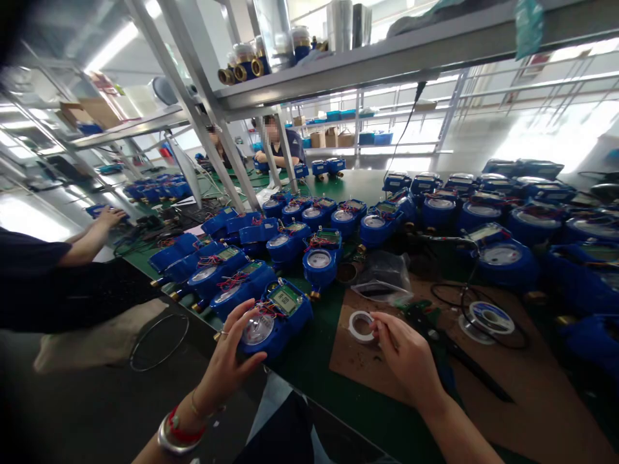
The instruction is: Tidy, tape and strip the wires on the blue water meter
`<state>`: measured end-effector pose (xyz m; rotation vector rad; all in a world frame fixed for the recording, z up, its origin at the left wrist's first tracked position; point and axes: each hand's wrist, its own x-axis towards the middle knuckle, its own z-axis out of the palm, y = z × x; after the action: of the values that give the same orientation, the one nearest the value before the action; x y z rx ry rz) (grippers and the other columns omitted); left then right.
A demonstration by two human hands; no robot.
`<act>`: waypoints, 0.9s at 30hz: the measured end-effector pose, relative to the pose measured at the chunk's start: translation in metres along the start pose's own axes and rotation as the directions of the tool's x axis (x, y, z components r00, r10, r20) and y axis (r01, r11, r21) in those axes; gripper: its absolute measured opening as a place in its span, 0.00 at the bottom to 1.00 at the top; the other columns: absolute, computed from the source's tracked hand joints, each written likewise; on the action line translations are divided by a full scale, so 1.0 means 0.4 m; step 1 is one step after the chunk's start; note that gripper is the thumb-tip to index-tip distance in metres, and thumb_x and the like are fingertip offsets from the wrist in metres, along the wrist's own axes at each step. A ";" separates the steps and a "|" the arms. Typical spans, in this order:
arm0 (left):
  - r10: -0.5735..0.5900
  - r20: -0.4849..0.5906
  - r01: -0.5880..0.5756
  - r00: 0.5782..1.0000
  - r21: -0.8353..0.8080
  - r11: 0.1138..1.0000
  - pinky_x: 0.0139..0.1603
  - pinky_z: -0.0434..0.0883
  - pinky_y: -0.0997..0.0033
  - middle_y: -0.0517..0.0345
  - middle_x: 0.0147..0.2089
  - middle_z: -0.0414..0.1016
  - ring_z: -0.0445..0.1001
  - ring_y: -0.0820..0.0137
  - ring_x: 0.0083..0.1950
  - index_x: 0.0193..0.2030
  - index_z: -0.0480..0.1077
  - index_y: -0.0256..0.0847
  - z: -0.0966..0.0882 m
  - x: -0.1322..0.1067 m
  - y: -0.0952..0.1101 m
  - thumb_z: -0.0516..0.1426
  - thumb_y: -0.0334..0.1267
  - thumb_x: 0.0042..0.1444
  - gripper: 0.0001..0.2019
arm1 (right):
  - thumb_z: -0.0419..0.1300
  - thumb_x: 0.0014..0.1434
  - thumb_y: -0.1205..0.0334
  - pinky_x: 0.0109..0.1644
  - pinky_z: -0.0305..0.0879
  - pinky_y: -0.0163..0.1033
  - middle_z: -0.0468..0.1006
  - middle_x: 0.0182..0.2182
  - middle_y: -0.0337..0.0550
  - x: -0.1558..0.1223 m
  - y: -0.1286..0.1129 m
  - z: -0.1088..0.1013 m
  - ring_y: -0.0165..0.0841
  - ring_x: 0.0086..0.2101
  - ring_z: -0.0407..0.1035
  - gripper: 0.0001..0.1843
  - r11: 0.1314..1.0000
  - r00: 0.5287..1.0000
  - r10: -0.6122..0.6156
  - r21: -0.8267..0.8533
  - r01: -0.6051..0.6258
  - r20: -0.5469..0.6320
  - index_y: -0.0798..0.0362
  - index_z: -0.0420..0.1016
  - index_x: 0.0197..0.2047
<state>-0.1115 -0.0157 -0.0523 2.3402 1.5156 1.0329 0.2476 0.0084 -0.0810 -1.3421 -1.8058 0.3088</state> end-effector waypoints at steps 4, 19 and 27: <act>0.017 -0.067 -0.013 0.998 0.053 0.999 0.66 0.60 0.45 0.43 0.69 0.50 0.54 0.52 0.70 0.67 0.52 0.44 0.008 -0.007 0.009 0.58 0.48 0.60 0.32 | 0.49 0.68 0.57 0.45 0.70 0.42 0.79 0.39 0.44 0.008 -0.007 -0.004 0.37 0.38 0.75 0.14 1.000 1.000 0.003 0.014 -0.003 0.001 0.51 0.73 0.49; 0.211 -0.378 -0.151 0.901 0.180 0.972 0.64 0.62 0.41 0.44 0.69 0.51 0.55 0.48 0.69 0.68 0.51 0.45 0.038 -0.061 0.070 0.61 0.43 0.55 0.36 | 0.59 0.59 0.60 0.63 0.56 0.59 0.62 0.63 0.48 0.022 0.003 0.022 0.48 0.62 0.56 0.11 0.978 0.986 -0.115 -0.162 0.134 0.122 0.49 0.78 0.44; 0.372 0.108 -0.355 0.922 -0.147 0.923 0.62 0.69 0.54 0.44 0.65 0.61 0.61 0.58 0.66 0.64 0.59 0.43 0.162 -0.037 0.197 0.54 0.28 0.59 0.25 | 0.60 0.59 0.63 0.64 0.54 0.61 0.63 0.63 0.46 0.023 -0.011 0.020 0.47 0.65 0.50 0.06 0.977 0.966 -0.174 -0.085 0.193 0.191 0.50 0.78 0.38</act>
<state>-0.0161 -0.0510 -0.0692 2.5987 0.9578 0.9846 0.2381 0.0168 -0.0790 -1.2370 -2.1098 0.2479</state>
